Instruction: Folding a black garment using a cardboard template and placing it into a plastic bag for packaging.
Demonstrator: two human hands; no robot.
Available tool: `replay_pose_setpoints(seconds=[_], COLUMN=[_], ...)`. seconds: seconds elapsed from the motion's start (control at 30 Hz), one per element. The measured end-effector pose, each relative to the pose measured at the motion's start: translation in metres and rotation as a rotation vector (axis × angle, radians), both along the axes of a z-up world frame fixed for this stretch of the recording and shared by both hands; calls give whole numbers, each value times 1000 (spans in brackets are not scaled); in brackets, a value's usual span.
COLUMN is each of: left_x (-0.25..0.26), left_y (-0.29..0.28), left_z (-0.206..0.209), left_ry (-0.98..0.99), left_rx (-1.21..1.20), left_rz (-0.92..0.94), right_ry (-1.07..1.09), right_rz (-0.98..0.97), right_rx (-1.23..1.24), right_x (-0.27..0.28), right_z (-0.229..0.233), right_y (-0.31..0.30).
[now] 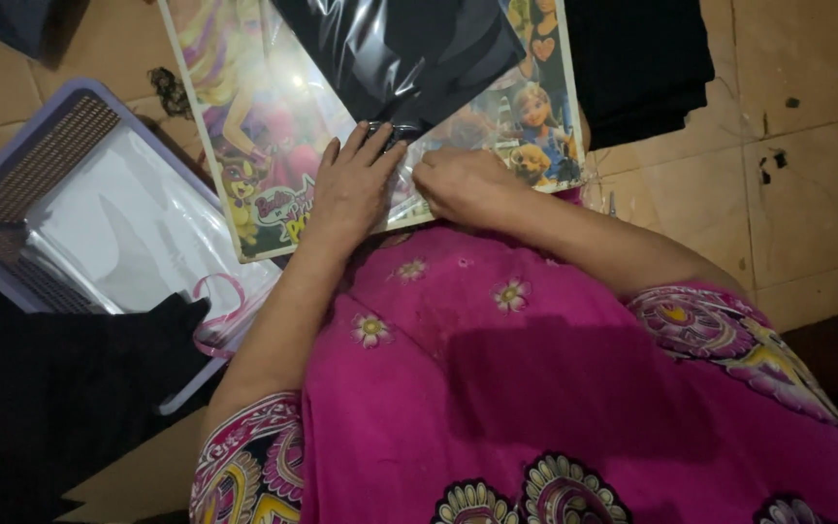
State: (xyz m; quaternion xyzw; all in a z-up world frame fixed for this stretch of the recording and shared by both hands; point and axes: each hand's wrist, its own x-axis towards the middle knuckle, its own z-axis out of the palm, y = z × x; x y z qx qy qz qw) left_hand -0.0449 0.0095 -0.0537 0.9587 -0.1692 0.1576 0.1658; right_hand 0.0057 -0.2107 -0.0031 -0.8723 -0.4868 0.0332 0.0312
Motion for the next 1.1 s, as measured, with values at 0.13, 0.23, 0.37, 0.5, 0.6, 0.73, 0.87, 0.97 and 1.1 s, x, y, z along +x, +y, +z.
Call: replay_pose_setpoints(seconds=[0.13,0.23,0.37,0.5,0.6,0.73,0.87,0.97,1.1], left_x=[0,1,0,2,1,3,3,3,-5], left_y=[-1,1,-1,0,-2,-5,-6,-3,10], left_z=[0,3,1,1,9,23,29,25,22], left_ry=[27,76,95,166,166,217,249,207,154], left_rx=[-3,17,23,26,42,50,30,33,85], left_rz=[3,1,-13,-3,7,17,15,-12,-63], right_ry=[-31,160,-28,-73,-11,312,403,535,715], right_rz=[37,18,15,49,28,-82,-211,-344,-446], right_rx=[0,-10,96,58,68,-151,-461,-642,-923], right_x=[-1,-4,-2,5,8,-3,-17,-34,-73], right_z=[-7,4,-16,-26,-27,42,47,57,20], right_y=[-1,-6,-5,3,-7,-26,-93,-154,-244])
